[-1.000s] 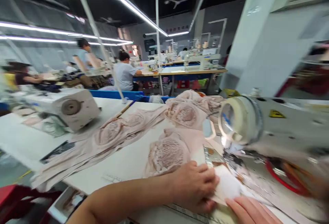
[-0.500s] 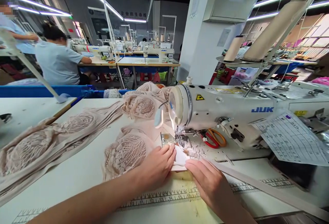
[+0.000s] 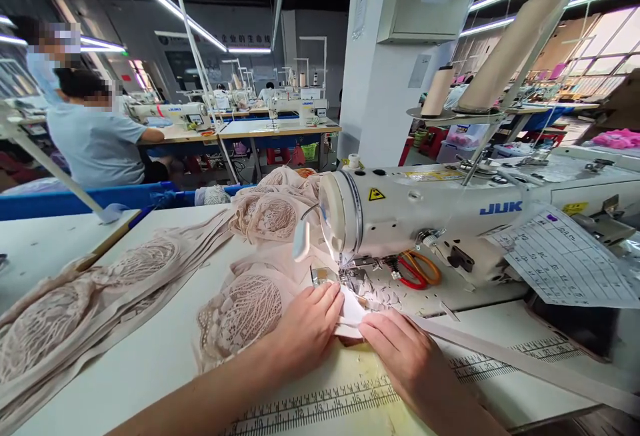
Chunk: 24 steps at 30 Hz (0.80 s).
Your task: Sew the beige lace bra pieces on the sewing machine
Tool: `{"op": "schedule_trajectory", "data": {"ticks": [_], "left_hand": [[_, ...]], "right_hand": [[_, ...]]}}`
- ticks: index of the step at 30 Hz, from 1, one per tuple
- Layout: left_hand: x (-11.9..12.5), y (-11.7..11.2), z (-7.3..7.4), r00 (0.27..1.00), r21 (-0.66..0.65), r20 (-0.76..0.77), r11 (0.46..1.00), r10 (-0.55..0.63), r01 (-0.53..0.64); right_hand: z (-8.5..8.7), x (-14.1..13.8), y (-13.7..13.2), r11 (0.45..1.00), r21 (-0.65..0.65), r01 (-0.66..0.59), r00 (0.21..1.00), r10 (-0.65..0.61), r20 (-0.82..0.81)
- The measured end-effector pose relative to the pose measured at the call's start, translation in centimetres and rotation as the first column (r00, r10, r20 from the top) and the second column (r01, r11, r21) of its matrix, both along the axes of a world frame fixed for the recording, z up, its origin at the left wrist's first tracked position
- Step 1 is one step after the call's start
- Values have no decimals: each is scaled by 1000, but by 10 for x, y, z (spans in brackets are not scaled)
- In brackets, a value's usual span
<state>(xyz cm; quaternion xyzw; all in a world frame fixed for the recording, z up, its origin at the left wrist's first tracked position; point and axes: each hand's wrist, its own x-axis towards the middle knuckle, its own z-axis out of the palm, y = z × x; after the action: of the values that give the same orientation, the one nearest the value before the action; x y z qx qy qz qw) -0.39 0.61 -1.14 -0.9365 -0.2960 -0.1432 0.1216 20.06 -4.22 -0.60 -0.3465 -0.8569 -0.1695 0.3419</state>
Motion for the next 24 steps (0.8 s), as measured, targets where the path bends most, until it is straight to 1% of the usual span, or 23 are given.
{"op": "schedule_trajectory", "data": {"ticks": [3,7,10,12,18,24], "left_hand": [[-1,3,-4,1000,4,24,1000,3,-3],[-1,8,-8,999,-17,19,999,34,-34],[0,11,-9,999,-52,28,998,37,-36],[1,13,-10,998,-63,40,997,39,-36],[2,13,-11,996,-47,78,998,50,-47],[3,14,-14,991,-64,129,997,39,-30]], "right_hand": [[-2,0,1,1000,-12,10,1000,-10,-23],[-7,2,3,995,-99,13,1000,-12,10],[-9,1,4,995,-99,25,1000,-24,16],[-9,0,5,996,-86,26,1000,-27,-9],[-10,1,4,989,-150,14,1000,-16,-14],[-14,2,7,991,-134,22,999,-26,-28]]}}
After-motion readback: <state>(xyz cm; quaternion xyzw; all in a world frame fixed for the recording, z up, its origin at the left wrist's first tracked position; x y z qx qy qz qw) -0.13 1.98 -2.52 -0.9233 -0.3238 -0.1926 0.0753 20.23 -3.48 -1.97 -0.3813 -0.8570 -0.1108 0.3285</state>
